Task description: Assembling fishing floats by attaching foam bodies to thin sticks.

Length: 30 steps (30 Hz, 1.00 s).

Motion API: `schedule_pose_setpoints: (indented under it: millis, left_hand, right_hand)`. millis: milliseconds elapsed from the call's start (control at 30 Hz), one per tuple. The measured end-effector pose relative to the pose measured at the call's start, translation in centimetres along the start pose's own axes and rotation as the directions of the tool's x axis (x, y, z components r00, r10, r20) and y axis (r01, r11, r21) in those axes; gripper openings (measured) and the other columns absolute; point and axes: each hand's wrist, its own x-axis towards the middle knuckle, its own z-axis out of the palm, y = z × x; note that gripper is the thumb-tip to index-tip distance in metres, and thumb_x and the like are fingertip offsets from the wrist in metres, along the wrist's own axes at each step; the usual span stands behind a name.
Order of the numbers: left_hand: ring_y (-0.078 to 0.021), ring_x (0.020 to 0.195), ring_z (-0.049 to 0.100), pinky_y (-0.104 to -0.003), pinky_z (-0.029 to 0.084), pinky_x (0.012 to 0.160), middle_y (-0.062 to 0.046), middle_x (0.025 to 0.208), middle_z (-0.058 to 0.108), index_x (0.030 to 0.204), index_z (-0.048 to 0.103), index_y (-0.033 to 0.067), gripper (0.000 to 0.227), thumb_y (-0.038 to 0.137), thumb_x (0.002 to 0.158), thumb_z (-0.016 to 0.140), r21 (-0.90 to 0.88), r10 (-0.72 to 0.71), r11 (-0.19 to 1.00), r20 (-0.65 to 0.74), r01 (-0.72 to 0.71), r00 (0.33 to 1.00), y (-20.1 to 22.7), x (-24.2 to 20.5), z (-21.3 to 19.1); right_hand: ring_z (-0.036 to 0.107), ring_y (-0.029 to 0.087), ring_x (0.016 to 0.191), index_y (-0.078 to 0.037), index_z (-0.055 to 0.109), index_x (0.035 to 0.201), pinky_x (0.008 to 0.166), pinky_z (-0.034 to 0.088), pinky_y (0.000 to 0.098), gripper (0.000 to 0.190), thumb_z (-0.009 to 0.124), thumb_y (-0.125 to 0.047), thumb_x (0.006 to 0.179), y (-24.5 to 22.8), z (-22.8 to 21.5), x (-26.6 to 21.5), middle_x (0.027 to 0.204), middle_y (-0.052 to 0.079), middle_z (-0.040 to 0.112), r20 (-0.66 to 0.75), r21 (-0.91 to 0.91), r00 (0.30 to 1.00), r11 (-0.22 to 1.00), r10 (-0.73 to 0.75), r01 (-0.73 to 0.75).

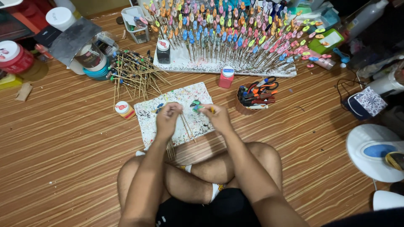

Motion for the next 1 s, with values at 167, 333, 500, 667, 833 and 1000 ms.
schedule_pose_setpoints:
  millis: [167,333,500,667,833,1000]
  left_hand:
    - [-0.0231,0.097,0.066,-0.039,0.053,0.09,-0.016,0.107,0.071,0.121,0.07,0.0077,0.025,0.022,0.101,0.071,0.004,0.041,0.999,0.106,-0.042,0.994,-0.5,-0.3,0.1]
    - [-0.0165,0.094,0.071,-0.032,0.056,0.09,-0.014,0.105,0.075,0.125,0.071,0.0044,0.03,0.016,0.097,0.074,-0.057,0.056,0.997,0.17,-0.047,0.984,-1.2,-0.9,1.9]
    - [-0.0081,0.083,0.068,-0.025,0.057,0.084,-0.007,0.095,0.075,0.117,0.076,0.0067,0.023,0.015,0.095,0.076,-0.059,0.017,0.998,0.191,-0.005,0.981,-1.3,-1.3,1.4]
    - [-0.0075,0.078,0.068,-0.026,0.058,0.078,-0.007,0.085,0.073,0.109,0.08,0.0108,0.015,0.016,0.097,0.073,0.055,0.06,0.996,0.204,-0.072,0.977,-2.0,-0.9,1.4]
    - [-0.0191,0.082,0.075,-0.033,0.059,0.075,-0.01,0.088,0.072,0.109,0.08,0.0131,0.014,0.018,0.098,0.071,0.159,0.153,0.97,0.195,-0.185,0.969,-1.7,-0.4,1.3]
    - [-0.0227,0.083,0.075,-0.035,0.06,0.078,-0.012,0.092,0.063,0.11,0.076,0.0054,0.014,0.013,0.102,0.066,0.121,0.235,0.96,0.144,-0.253,0.961,-1.3,-0.3,1.6]
  right_hand:
    - [0.062,0.011,0.088,-0.01,0.081,0.111,0.08,0.053,0.0264,0.025,0.084,-0.015,0.087,1.4,-1.1,1.2,0.095,0.008,0.077,0.071,-0.002,0.996,0.998,-0.056,0.056]
    - [0.056,0.007,0.082,-0.012,0.082,0.113,0.078,0.051,0.0228,0.037,0.09,-0.009,0.077,1.4,0.7,0.6,0.086,0.003,0.072,0.075,0.038,0.992,0.995,-0.099,0.096]
    - [0.058,-0.001,0.073,-0.008,0.052,0.151,0.064,0.051,0.0084,0.081,0.087,0.0,0.079,1.4,0.6,0.7,0.092,0.005,0.072,0.211,0.165,0.977,0.986,-0.028,-0.008]
    - [0.058,0.005,0.077,-0.009,0.061,0.142,0.066,0.051,0.0156,0.074,0.093,-0.011,0.075,3.2,1.2,0.3,0.093,0.006,0.07,0.216,0.036,0.973,0.997,-0.081,0.075]
    - [0.057,0.016,0.082,-0.016,0.079,0.119,0.078,0.049,0.0308,0.036,0.087,-0.019,0.083,2.4,1.6,0.4,0.088,0.01,0.068,0.166,-0.096,0.975,0.982,-0.148,0.166]
    - [0.057,0.01,0.082,-0.021,0.084,0.108,0.082,0.048,0.027,0.026,0.088,-0.021,0.083,3.2,2.0,0.8,0.098,0.002,0.071,0.018,-0.102,0.988,0.982,-0.156,0.157]
